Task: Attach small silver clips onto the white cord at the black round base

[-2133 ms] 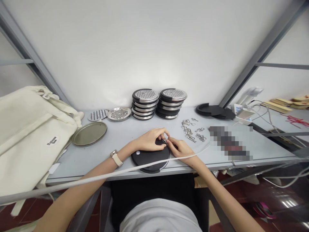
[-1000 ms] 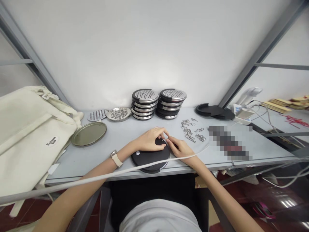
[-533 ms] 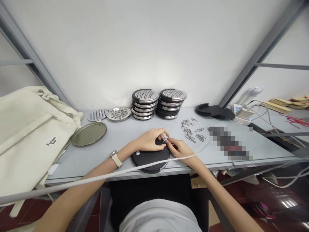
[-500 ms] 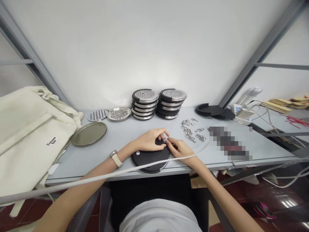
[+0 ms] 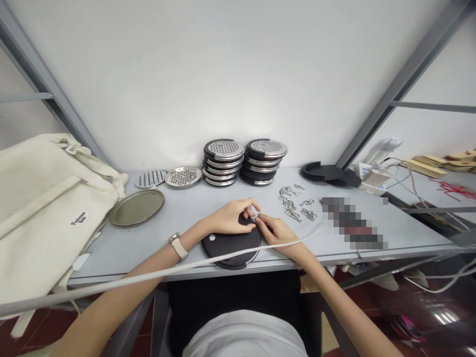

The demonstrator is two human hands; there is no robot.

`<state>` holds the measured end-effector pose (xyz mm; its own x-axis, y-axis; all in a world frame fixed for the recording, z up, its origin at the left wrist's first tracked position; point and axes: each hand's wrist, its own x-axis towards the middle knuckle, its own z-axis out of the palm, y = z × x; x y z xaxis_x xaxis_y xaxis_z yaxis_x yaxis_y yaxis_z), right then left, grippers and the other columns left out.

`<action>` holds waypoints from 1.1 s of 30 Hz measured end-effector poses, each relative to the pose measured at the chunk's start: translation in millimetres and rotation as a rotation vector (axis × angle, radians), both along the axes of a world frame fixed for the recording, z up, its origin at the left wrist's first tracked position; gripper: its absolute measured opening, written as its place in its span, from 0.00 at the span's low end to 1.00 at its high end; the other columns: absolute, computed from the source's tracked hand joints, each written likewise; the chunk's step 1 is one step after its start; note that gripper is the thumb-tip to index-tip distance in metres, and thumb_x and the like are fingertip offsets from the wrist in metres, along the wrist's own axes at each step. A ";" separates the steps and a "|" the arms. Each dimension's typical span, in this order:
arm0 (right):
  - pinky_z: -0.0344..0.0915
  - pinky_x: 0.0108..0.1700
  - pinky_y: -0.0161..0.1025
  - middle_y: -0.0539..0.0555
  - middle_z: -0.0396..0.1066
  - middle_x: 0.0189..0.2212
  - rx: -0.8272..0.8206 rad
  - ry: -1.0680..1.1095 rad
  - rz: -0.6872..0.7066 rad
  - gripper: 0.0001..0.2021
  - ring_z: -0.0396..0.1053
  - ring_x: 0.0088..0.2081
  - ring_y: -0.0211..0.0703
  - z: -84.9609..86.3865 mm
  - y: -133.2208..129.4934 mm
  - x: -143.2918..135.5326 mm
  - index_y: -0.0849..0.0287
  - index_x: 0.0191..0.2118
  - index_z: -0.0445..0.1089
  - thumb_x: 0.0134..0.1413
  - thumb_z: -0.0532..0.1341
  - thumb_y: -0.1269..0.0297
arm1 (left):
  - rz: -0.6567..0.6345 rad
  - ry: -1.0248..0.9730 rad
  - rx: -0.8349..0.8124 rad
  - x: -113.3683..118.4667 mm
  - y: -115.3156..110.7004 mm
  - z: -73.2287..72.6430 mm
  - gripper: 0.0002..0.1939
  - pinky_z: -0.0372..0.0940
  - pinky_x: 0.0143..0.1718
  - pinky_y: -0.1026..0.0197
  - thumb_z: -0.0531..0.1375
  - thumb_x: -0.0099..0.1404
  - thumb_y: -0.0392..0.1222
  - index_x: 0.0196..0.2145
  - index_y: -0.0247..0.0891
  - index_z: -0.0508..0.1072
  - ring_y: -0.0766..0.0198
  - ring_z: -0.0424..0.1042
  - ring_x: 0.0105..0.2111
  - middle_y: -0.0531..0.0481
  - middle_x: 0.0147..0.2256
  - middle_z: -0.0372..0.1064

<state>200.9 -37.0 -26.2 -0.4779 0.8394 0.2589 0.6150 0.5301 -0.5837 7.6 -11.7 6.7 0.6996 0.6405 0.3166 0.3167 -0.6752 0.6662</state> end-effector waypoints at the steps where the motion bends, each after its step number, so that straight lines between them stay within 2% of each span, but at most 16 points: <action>1: 0.52 0.26 0.32 0.49 0.63 0.21 -0.003 0.000 0.001 0.14 0.59 0.21 0.36 -0.2 0.2 0.2 0.58 0.28 0.60 0.63 0.46 0.61 | -0.001 -0.002 -0.002 -0.1 0.1 0.0 0.21 0.63 0.38 0.63 0.60 0.52 0.32 0.45 0.38 0.64 0.66 0.67 0.34 0.53 0.33 0.66; 22: 0.52 0.25 0.32 0.48 0.61 0.20 -0.025 0.033 0.005 0.15 0.57 0.21 0.35 -0.2 1.6 0.9 0.58 0.27 0.60 0.63 0.46 0.60 | -0.026 -0.019 -0.051 -0.6 0.7 1.2 0.23 0.64 0.37 0.64 0.61 0.51 0.32 0.46 0.39 0.64 0.67 0.67 0.32 0.54 0.31 0.67; 33: 0.50 0.23 0.32 0.47 0.59 0.18 -0.066 0.061 -0.002 0.16 0.55 0.20 0.34 -0.5 3.9 -1.2 0.58 0.25 0.60 0.62 0.47 0.59 | -0.065 -0.003 -0.180 -6.2 6.1 7.2 0.22 0.64 0.39 0.62 0.61 0.55 0.34 0.48 0.39 0.63 0.65 0.68 0.36 0.51 0.35 0.68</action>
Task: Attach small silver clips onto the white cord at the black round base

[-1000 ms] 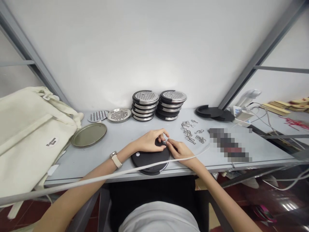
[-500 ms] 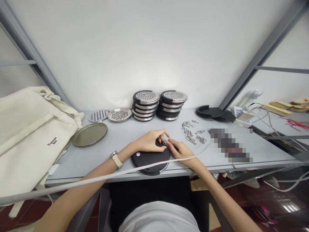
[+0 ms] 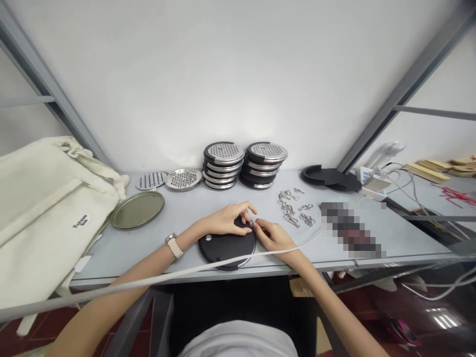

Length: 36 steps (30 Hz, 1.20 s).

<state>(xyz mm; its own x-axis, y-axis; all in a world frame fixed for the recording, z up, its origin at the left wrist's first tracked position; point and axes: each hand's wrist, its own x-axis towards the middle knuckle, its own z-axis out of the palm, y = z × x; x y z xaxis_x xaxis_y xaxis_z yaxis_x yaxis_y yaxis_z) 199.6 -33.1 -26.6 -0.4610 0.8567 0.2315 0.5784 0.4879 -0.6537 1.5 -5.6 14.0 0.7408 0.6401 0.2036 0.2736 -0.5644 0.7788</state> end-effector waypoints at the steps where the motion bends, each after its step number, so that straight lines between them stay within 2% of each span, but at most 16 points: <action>1: 0.50 0.23 0.32 0.47 0.59 0.18 -0.010 -0.012 -0.008 0.15 0.54 0.20 0.34 -0.3 0.8 -0.6 0.58 0.26 0.60 0.62 0.47 0.59 | -0.001 -0.001 -0.010 -1.0 1.8 0.1 0.22 0.64 0.39 0.61 0.61 0.55 0.34 0.48 0.39 0.63 0.65 0.68 0.36 0.51 0.35 0.69; 7: 0.51 0.25 0.32 0.48 0.61 0.19 -0.046 -0.031 -0.061 0.13 0.57 0.21 0.36 0.6 8.5 -8.4 0.57 0.26 0.60 0.61 0.47 0.61 | 0.011 -0.013 -0.087 -6.1 17.6 -1.8 0.21 0.63 0.42 0.61 0.62 0.57 0.36 0.48 0.39 0.63 0.65 0.68 0.38 0.49 0.37 0.70; 11: 0.53 0.26 0.33 0.49 0.63 0.20 -0.048 0.008 -0.135 0.13 0.59 0.22 0.37 1.3 13.0 -14.9 0.57 0.27 0.60 0.61 0.47 0.61 | 0.068 0.008 -0.115 -7.7 24.8 -1.8 0.21 0.63 0.43 0.60 0.62 0.57 0.35 0.47 0.40 0.63 0.65 0.69 0.37 0.51 0.38 0.71; 16: 0.58 0.30 0.36 0.52 0.66 0.24 -0.077 0.035 -0.137 0.12 0.64 0.27 0.42 3.7 12.8 -17.6 0.56 0.30 0.60 0.62 0.46 0.63 | 0.115 0.032 -0.063 -7.6 20.8 6.3 0.16 0.61 0.47 0.59 0.60 0.58 0.33 0.44 0.41 0.65 0.62 0.68 0.43 0.50 0.42 0.68; 20: 0.59 0.32 0.38 0.54 0.67 0.26 -0.054 0.007 -0.111 0.11 0.65 0.29 0.45 1.9 12.1 -16.3 0.56 0.31 0.59 0.63 0.46 0.63 | 0.149 0.073 -0.117 -7.1 16.5 13.3 0.15 0.62 0.46 0.60 0.60 0.60 0.35 0.45 0.41 0.66 0.62 0.67 0.42 0.50 0.43 0.68; 26: 0.59 0.32 0.37 0.54 0.67 0.26 0.017 -0.055 -0.135 0.10 0.64 0.29 0.43 -2.0 11.5 -16.9 0.57 0.33 0.61 0.63 0.45 0.66 | 0.206 0.169 0.058 -7.7 12.8 14.7 0.11 0.62 0.45 0.57 0.57 0.63 0.38 0.44 0.40 0.65 0.60 0.65 0.41 0.49 0.40 0.66; 31: 0.58 0.31 0.36 0.53 0.67 0.26 0.020 -0.106 -0.143 0.11 0.65 0.27 0.41 1.1 12.0 -20.8 0.59 0.34 0.62 0.63 0.45 0.69 | 0.164 0.211 0.260 -6.4 9.5 12.2 0.11 0.61 0.47 0.55 0.54 0.65 0.37 0.46 0.40 0.65 0.59 0.65 0.42 0.48 0.40 0.66; 36: 0.60 0.34 0.36 0.54 0.69 0.29 0.045 -0.108 -0.160 0.11 0.67 0.30 0.41 1.8 12.1 -20.7 0.59 0.37 0.64 0.63 0.45 0.69 | 0.146 0.277 0.368 -5.5 7.6 9.6 0.11 0.62 0.44 0.55 0.53 0.66 0.36 0.47 0.40 0.64 0.59 0.65 0.40 0.49 0.38 0.67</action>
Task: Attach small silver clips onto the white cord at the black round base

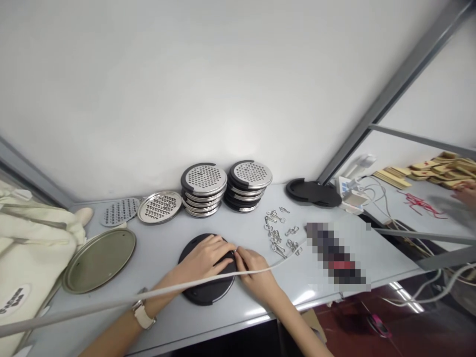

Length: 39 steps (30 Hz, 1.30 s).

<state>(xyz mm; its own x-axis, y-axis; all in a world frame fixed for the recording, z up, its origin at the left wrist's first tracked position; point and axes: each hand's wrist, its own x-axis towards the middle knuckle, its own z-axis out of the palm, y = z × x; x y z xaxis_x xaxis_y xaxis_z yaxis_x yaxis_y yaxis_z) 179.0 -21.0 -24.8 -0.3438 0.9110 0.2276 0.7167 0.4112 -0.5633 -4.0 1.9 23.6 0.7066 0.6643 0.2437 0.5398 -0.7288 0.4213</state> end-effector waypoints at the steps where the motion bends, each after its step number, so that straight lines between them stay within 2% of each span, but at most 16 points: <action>1: 0.60 0.34 0.36 0.54 0.69 0.28 0.013 -0.006 0.006 0.11 0.67 0.30 0.41 -1.0 0.2 0.5 0.60 0.36 0.64 0.63 0.45 0.68 | -0.003 0.007 0.016 0.0 -0.2 -0.7 0.11 0.61 0.44 0.55 0.53 0.67 0.36 0.47 0.40 0.64 0.59 0.65 0.40 0.49 0.38 0.68; 6: 0.60 0.35 0.36 0.56 0.71 0.29 0.058 -0.020 0.018 0.12 0.68 0.31 0.43 -6.4 1.4 1.7 0.61 0.40 0.65 0.63 0.45 0.67 | 0.019 -0.016 0.041 -0.7 -0.3 -6.9 0.11 0.62 0.43 0.56 0.53 0.67 0.37 0.47 0.39 0.65 0.59 0.64 0.40 0.48 0.38 0.67; 11: 0.58 0.32 0.35 0.54 0.69 0.26 0.039 -0.042 -0.008 0.12 0.67 0.28 0.41 -5.0 1.3 1.8 0.60 0.35 0.64 0.63 0.45 0.66 | 0.026 -0.059 0.045 -1.0 0.1 -12.1 0.12 0.63 0.44 0.55 0.54 0.66 0.37 0.48 0.40 0.65 0.59 0.65 0.41 0.48 0.38 0.66; 17: 0.57 0.31 0.34 0.53 0.69 0.26 0.038 -0.055 0.033 0.12 0.66 0.27 0.39 -1.0 1.5 3.3 0.59 0.34 0.63 0.64 0.45 0.65 | -0.013 -0.079 0.053 -1.5 0.0 -9.9 0.13 0.63 0.47 0.55 0.54 0.66 0.36 0.48 0.39 0.64 0.59 0.64 0.44 0.47 0.41 0.67; 22: 0.57 0.31 0.34 0.53 0.69 0.27 0.034 -0.065 0.041 0.10 0.66 0.28 0.39 -1.4 0.0 4.4 0.59 0.34 0.62 0.63 0.46 0.66 | -0.025 -0.078 0.068 -2.2 -1.6 -9.1 0.12 0.62 0.45 0.56 0.54 0.66 0.36 0.48 0.39 0.65 0.59 0.65 0.42 0.47 0.40 0.66; 31: 0.57 0.32 0.34 0.54 0.69 0.27 0.078 -0.056 0.054 0.11 0.66 0.29 0.40 -6.9 -0.1 6.3 0.59 0.33 0.62 0.63 0.46 0.66 | -0.046 -0.143 0.042 -1.8 0.1 -17.0 0.12 0.62 0.47 0.59 0.57 0.64 0.36 0.46 0.41 0.65 0.62 0.66 0.43 0.50 0.41 0.68; 39: 0.58 0.34 0.35 0.55 0.70 0.27 0.114 -0.041 0.067 0.13 0.68 0.30 0.41 -7.7 -0.5 5.9 0.60 0.32 0.64 0.63 0.45 0.67 | -0.077 -0.053 0.123 -2.9 -4.6 -12.3 0.12 0.62 0.46 0.57 0.54 0.66 0.39 0.47 0.37 0.63 0.59 0.66 0.44 0.46 0.42 0.67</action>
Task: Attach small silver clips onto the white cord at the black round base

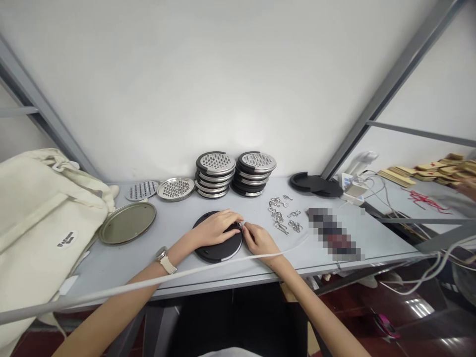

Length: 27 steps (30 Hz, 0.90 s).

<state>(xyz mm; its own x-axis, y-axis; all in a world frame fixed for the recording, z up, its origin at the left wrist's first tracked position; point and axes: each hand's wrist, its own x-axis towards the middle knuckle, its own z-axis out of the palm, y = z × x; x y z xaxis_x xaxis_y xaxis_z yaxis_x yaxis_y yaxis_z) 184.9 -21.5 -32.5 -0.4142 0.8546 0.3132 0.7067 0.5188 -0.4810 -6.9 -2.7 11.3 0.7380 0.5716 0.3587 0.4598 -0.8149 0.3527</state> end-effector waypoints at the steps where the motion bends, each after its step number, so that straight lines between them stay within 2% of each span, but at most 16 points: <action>1: 0.58 0.33 0.35 0.55 0.70 0.27 0.005 -0.005 -0.004 0.13 0.68 0.30 0.42 -0.1 -0.1 0.0 0.60 0.32 0.65 0.63 0.45 0.67 | -0.001 0.016 0.013 -0.1 -0.4 0.7 0.12 0.61 0.47 0.56 0.54 0.66 0.38 0.48 0.37 0.63 0.59 0.66 0.44 0.46 0.42 0.67; 8: 0.58 0.33 0.36 0.55 0.70 0.26 0.036 -0.035 -0.022 0.14 0.67 0.29 0.41 -1.1 -0.3 -0.3 0.60 0.31 0.65 0.64 0.46 0.66 | 0.000 0.073 0.036 -0.3 0.8 -1.7 0.13 0.61 0.48 0.55 0.53 0.67 0.38 0.49 0.38 0.63 0.58 0.65 0.45 0.45 0.43 0.66; 13: 0.58 0.34 0.36 0.54 0.69 0.24 0.039 -0.067 -0.013 0.15 0.67 0.29 0.42 0.6 -1.1 -1.1 0.60 0.30 0.63 0.64 0.45 0.66 | 0.043 -0.016 0.003 -1.1 2.6 -4.6 0.16 0.60 0.51 0.55 0.56 0.65 0.39 0.50 0.38 0.62 0.57 0.63 0.49 0.45 0.47 0.64; 17: 0.58 0.34 0.36 0.55 0.69 0.25 0.044 -0.068 -0.006 0.14 0.67 0.30 0.42 0.0 -1.2 -1.2 0.60 0.30 0.63 0.64 0.45 0.66 | 0.033 -0.031 -0.012 -2.1 5.0 -5.5 0.12 0.59 0.53 0.55 0.57 0.64 0.39 0.45 0.38 0.65 0.58 0.62 0.50 0.45 0.47 0.62; 27: 0.56 0.32 0.37 0.53 0.67 0.23 0.064 -0.064 -0.007 0.14 0.65 0.28 0.42 -1.0 -1.3 -0.9 0.59 0.29 0.63 0.63 0.45 0.66 | 0.032 -0.017 -0.004 -1.1 5.1 -6.1 0.12 0.59 0.52 0.54 0.56 0.64 0.39 0.46 0.39 0.67 0.58 0.63 0.48 0.46 0.45 0.64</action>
<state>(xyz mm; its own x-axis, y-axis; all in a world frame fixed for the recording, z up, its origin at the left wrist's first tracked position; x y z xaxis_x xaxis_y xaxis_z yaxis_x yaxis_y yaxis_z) 184.0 -22.8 -33.4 -0.4289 0.8369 0.3400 0.7388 0.5416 -0.4010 -8.0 2.4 5.2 0.7133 0.5960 0.3688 0.4793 -0.7987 0.3637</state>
